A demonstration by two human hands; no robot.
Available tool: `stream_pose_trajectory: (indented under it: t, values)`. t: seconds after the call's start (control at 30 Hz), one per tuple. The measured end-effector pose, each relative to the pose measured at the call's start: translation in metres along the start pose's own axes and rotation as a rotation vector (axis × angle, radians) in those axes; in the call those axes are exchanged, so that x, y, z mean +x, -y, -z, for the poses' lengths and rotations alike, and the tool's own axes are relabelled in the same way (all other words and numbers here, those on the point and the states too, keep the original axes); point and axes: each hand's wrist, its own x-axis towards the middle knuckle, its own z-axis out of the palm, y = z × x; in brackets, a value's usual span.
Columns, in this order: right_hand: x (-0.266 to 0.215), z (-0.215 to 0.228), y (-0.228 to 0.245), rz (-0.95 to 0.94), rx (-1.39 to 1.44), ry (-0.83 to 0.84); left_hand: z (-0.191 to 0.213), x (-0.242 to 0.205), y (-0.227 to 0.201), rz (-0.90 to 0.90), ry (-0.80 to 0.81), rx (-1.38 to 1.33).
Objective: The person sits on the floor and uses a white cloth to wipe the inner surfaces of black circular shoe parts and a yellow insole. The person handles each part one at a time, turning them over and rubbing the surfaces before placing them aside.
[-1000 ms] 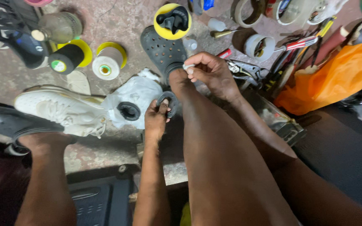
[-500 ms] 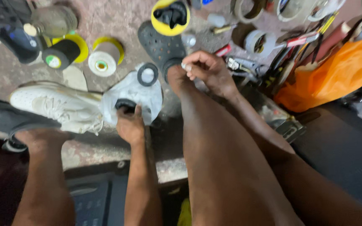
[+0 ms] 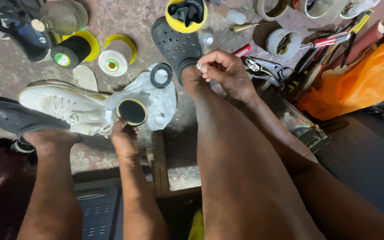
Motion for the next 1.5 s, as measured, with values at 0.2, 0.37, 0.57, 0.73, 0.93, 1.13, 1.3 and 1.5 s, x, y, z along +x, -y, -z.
stream_pose_trajectory:
  t: [0.2, 0.37, 0.57, 0.73, 0.93, 1.13, 1.3, 1.5]
  values:
    - [0.0, 0.003, -0.001, 0.014, -0.047, 0.027, -0.006, -0.016, -0.015, 0.057, 0.077, -0.233]
    - [0.001, 0.007, -0.001, 0.011, -0.005, 0.021, -0.016, -0.02, -0.021, 0.072, 0.06, -0.226]
    - [0.001, 0.004, -0.002, -0.021, -0.009, -0.002, -0.017, -0.018, -0.03, -0.086, 0.084, 0.197]
    - [0.003, -0.001, -0.004, -0.06, -0.047, -0.018, -0.025, -0.005, -0.033, -0.356, 0.114, 0.363]
    - [0.006, 0.003, -0.009, -0.069, -0.035, -0.015, -0.046, -0.014, -0.026, -0.353, -0.141, 0.943]
    - [0.005, -0.003, -0.012, -0.059, 0.028, 0.025, -0.063, -0.02, -0.017, -0.365, -0.24, 1.288]
    - [-0.001, -0.012, -0.008, -0.06, 0.084, 0.094, -0.059, -0.017, 0.002, -0.305, -0.173, 1.309]
    - [0.008, -0.014, -0.008, -0.076, 0.065, 0.139, -0.056, -0.015, 0.011, -0.344, -0.153, 1.302]
